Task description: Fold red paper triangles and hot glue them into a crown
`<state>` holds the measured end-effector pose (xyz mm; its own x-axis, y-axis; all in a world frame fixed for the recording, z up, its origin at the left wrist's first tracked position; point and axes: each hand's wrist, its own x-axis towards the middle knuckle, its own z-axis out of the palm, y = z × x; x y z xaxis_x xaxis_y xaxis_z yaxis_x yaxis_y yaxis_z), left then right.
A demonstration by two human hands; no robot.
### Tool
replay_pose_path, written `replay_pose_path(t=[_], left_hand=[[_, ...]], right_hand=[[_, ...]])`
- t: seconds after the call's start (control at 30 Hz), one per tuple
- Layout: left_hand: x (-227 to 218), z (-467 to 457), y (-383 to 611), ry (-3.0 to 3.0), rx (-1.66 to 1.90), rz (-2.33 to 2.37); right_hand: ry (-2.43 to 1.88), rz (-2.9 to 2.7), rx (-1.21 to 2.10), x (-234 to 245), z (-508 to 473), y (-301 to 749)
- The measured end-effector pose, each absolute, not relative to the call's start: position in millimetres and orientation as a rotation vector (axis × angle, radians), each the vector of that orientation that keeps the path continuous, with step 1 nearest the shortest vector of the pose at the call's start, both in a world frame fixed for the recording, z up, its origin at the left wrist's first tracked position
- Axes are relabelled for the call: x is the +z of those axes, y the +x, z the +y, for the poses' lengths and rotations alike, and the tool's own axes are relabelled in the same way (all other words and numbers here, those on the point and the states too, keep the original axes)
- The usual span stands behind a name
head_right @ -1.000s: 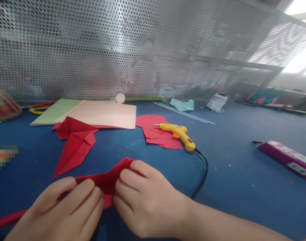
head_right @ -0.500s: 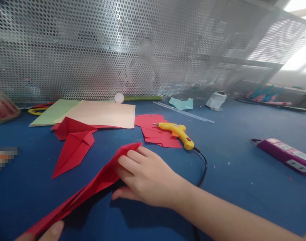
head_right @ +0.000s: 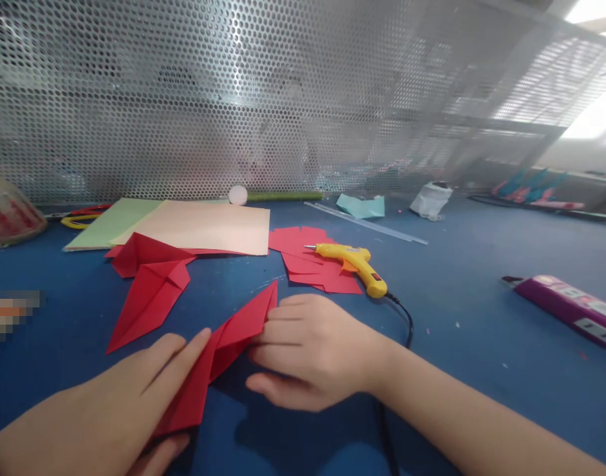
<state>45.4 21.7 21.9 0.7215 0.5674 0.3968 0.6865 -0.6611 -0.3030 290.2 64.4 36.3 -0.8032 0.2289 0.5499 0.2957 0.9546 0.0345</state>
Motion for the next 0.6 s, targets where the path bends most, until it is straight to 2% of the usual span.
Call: replay_pose_path(t=[0.23, 0.47, 0.6], left_hand=[[28.5, 27.6, 50.9, -2.508, -0.347, -0.721], [15.7, 28.2, 48.9, -2.621, -0.308, -0.733], [10.4, 27.0, 47.0, -2.645, -0.276, -0.756]], right_hand=[[-0.584, -2.262, -0.169, 36.3, 77.0, 303.3], [-0.612, -2.725, 0.239, 30.8, 76.7, 290.7], [-0.704, -2.813, 0.297, 32.4, 74.2, 289.1]])
